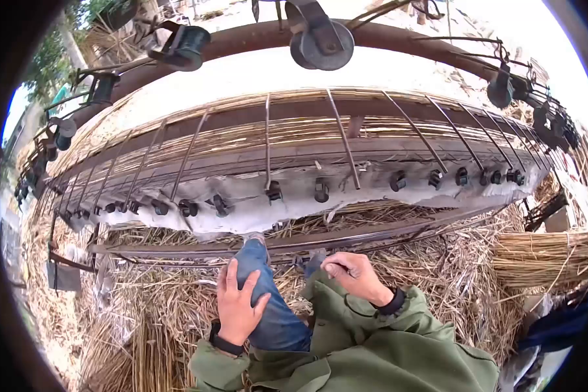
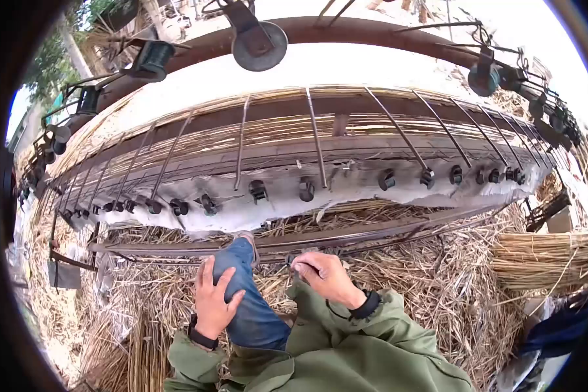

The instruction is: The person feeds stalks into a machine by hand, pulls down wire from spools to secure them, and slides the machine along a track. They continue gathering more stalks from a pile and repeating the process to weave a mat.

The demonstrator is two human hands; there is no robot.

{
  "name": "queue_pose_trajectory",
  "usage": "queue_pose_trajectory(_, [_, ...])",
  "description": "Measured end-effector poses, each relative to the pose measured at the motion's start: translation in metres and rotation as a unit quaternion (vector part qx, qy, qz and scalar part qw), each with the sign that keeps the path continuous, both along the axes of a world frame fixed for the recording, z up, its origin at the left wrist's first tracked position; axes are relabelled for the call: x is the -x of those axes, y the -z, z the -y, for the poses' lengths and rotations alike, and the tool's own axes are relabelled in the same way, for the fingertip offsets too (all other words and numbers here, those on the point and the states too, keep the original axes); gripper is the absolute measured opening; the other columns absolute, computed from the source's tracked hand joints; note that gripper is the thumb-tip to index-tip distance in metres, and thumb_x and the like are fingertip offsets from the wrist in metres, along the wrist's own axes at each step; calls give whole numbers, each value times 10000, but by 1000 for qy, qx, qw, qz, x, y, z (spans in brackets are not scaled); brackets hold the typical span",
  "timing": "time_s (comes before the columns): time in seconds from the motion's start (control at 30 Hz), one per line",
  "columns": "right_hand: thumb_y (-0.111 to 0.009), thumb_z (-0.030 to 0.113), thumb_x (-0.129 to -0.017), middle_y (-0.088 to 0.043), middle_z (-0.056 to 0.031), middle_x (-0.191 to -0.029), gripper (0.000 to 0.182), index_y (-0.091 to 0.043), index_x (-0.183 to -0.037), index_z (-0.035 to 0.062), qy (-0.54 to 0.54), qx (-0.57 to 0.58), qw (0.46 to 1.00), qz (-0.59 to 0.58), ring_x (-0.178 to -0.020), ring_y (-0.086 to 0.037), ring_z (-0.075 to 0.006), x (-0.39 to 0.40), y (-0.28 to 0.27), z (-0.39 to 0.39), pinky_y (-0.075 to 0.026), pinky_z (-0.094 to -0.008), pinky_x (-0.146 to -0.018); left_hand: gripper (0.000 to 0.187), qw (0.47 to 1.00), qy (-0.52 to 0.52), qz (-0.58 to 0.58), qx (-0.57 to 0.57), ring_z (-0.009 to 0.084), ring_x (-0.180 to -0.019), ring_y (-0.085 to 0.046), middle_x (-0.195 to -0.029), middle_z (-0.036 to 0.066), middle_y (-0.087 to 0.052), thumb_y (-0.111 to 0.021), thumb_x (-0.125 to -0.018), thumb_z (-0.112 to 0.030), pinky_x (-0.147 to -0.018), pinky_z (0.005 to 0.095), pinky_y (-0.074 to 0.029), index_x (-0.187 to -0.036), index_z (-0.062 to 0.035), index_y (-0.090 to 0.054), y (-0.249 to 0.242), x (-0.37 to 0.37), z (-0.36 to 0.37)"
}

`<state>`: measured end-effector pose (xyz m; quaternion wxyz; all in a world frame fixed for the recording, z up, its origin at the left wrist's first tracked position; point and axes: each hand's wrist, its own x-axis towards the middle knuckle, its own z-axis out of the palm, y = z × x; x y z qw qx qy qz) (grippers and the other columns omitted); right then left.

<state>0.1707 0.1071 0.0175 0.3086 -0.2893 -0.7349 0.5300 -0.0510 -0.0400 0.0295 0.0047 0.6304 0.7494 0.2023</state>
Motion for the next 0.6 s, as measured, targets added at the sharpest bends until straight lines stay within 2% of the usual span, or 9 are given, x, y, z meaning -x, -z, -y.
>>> queue_pose_trajectory(0.1, [-618, 48, -806, -593, -92, -721, 65, -616, -865, 19, -17, -225, 974, -19, -620, -564, -226, 17, -61, -27, -447, -312, -580, 473, 997, 17, 60, -36, 405, -1209, -347, -1361, 171, -336, -723, -695, -199, -980, 469, -344, -1135, -123, -566, 10, 12, 18])
queue_pose_trajectory(0.17, [-640, 51, -771, -590, -98, -724, 84, -604, -840, 21, 5, -406, 914, 1, -623, -541, -267, 33, -101, -49, -433, -330, -594, 422, 987, -22, 147, -59, 360, -1142, -444, -1279, 167, -443, -696, -734, -171, -940, 420, -396, -1130, -100, -570, 15, 18, 36])
queue_pose_trajectory(0.3, [-568, 52, -805, -582, -131, -804, 88, -591, -863, -11, -20, -485, 872, 65, -776, -534, -283, 72, -118, -93, -418, -353, -702, 361, 912, -214, 342, -70, 279, -982, -586, -1060, 165, -604, -631, -804, -151, -848, 342, -466, -1135, -27, -563, 84, 47, 129])
queue_pose_trajectory(0.37, [-528, 45, -840, -581, -142, -815, 103, -577, -889, -32, -75, -413, 898, 134, -766, -546, -250, 76, -91, -120, -433, -340, -718, 347, 771, -347, 514, -142, 213, -948, -606, -1034, 149, -628, -584, -834, -133, -816, 311, -478, -1137, 32, -546, 120, 51, 191])
queue_pose_trajectory(0.43, [-503, 56, -866, -579, -141, -827, 127, -571, -914, -39, -133, -458, 853, 209, -748, -556, -234, 65, -73, -143, -442, -307, -687, 351, 743, -442, 462, -198, 174, -962, -595, -1060, 136, -624, -563, -850, -136, -827, 290, -474, -1142, 56, -532, 147, 59, 268])
queue_pose_trajectory(0.47, [-498, 100, -892, -592, -109, -822, 164, -581, -914, -39, -143, -423, 858, 252, -748, -557, -201, 70, -83, -131, -447, -292, -678, 364, 678, -528, 455, -235, 167, -926, -604, -1038, 128, -623, -562, -850, -134, -776, 278, -487, -1164, 44, -523, 141, 59, 303])
queue_pose_trajectory(0.53, [-510, 174, -913, -599, -103, -882, 226, -572, -944, -41, -64, -539, 825, 155, -794, -567, -224, 61, -59, -158, -440, -318, -726, 412, 537, -644, 435, -328, 159, -840, -608, -1012, 106, -609, -544, -864, -144, -653, 257, -481, -1236, 14, -464, 131, 66, 376])
queue_pose_trajectory(0.57, [-500, 232, -925, -608, -98, -855, 266, -599, -925, -15, -19, -564, 815, 131, -746, -570, -218, 72, -75, -134, -458, -323, -672, 449, 461, -681, 421, -383, 158, -790, -602, -1008, 92, -596, -527, -878, -155, -583, 249, -462, -1285, -4, -415, 130, 71, 419])
queue_pose_trajectory(0.6, [-490, 290, -937, -618, -94, -828, 312, -625, -906, 10, 29, -587, 802, 109, -698, -573, -212, 78, -94, -108, -476, -328, -619, 488, 434, -694, 391, -420, 163, -771, -599, -989, 85, -591, -525, -877, -160, -569, 249, -457, -1316, -17, -368, 126, 73, 460])
